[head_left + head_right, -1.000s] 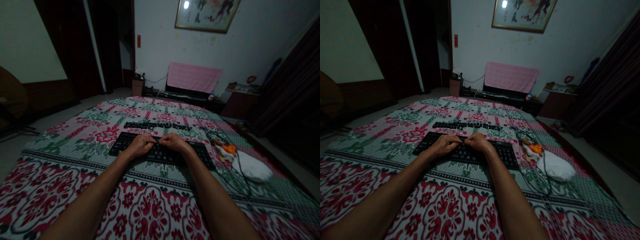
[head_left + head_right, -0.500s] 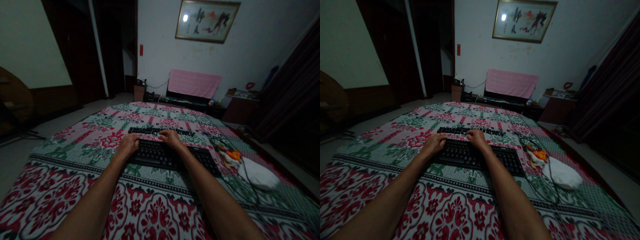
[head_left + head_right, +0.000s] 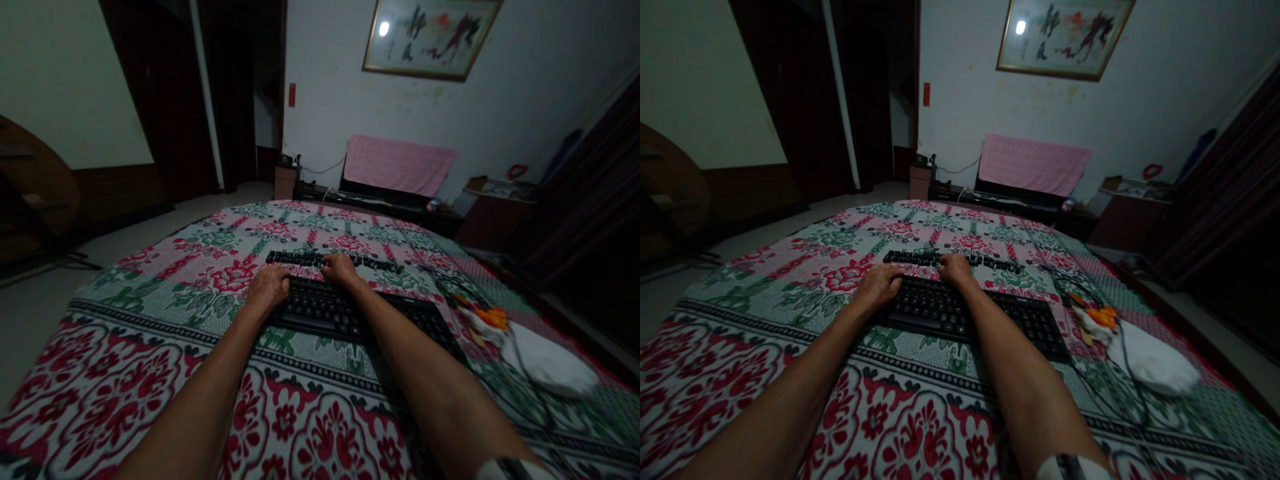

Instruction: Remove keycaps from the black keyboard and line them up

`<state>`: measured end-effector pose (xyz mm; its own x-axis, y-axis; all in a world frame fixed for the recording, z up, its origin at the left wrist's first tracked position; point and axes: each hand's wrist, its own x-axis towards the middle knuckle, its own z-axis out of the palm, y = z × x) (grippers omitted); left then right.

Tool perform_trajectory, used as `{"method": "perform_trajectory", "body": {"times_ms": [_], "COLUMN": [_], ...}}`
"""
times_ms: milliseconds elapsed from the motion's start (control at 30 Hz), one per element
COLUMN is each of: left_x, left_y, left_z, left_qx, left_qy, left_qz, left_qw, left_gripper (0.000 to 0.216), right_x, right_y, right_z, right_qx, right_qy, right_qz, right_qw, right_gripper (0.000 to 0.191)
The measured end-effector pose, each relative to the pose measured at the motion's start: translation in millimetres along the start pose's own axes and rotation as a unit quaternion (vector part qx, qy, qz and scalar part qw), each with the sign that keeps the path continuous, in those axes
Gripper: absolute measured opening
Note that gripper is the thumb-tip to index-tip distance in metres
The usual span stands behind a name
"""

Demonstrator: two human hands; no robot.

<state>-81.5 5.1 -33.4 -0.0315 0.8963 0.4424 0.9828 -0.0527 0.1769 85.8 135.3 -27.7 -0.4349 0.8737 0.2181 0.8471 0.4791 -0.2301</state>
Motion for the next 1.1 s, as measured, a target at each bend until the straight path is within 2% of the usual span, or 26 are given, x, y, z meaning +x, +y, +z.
{"method": "perform_trajectory", "body": {"times_ms": [267, 433, 567, 633, 733, 867, 1100], "left_x": [-1.5, -1.4, -1.4, -1.6, -2.3, -3.1, -2.8], "left_y": [2.0, 1.7, 1.6, 3.7, 9.6, 15.9, 13.0], "left_z": [-1.6, -2.1, -1.1, 0.0, 2.4, 5.9, 10.8], "left_qx": [0.019, 0.025, 0.014, 0.011, 0.014, 0.008, 0.0], "left_qy": [-0.003, -0.007, -0.013, -0.011, 0.005, 0.01, 0.007], "left_qz": [-0.017, -0.011, -0.032, -0.031, -0.004, 0.024, 0.04], "left_qw": [1.0, 1.0, 0.999, 0.999, 1.0, 1.0, 0.999], "left_gripper": [0.029, 0.029, 0.03, 0.03, 0.03, 0.03, 0.03], "right_x": [-0.4, -4.9, -24.9, -42.1, -68.6, -87.7, -88.4], "right_y": [-0.8, -1.0, 2.7, 3.3, 1.4, -2.2, -3.9], "right_z": [0.9, -5.3, -25.8, -38.4, -52.1, -55.7, -51.1], "right_qx": [-0.01, -0.003, 0.097, 0.165, 0.227, 0.206, 0.158], "right_qy": [-0.007, 0.009, 0.013, -0.024, -0.08, -0.113, -0.116], "right_qz": [-0.006, -0.002, -0.052, -0.089, -0.1, -0.09, -0.081], "right_qw": [1.0, 1.0, 0.994, 0.982, 0.966, 0.968, 0.977], "right_gripper": [0.021, 0.023, 0.024, 0.024, 0.025, 0.023, 0.023]}}
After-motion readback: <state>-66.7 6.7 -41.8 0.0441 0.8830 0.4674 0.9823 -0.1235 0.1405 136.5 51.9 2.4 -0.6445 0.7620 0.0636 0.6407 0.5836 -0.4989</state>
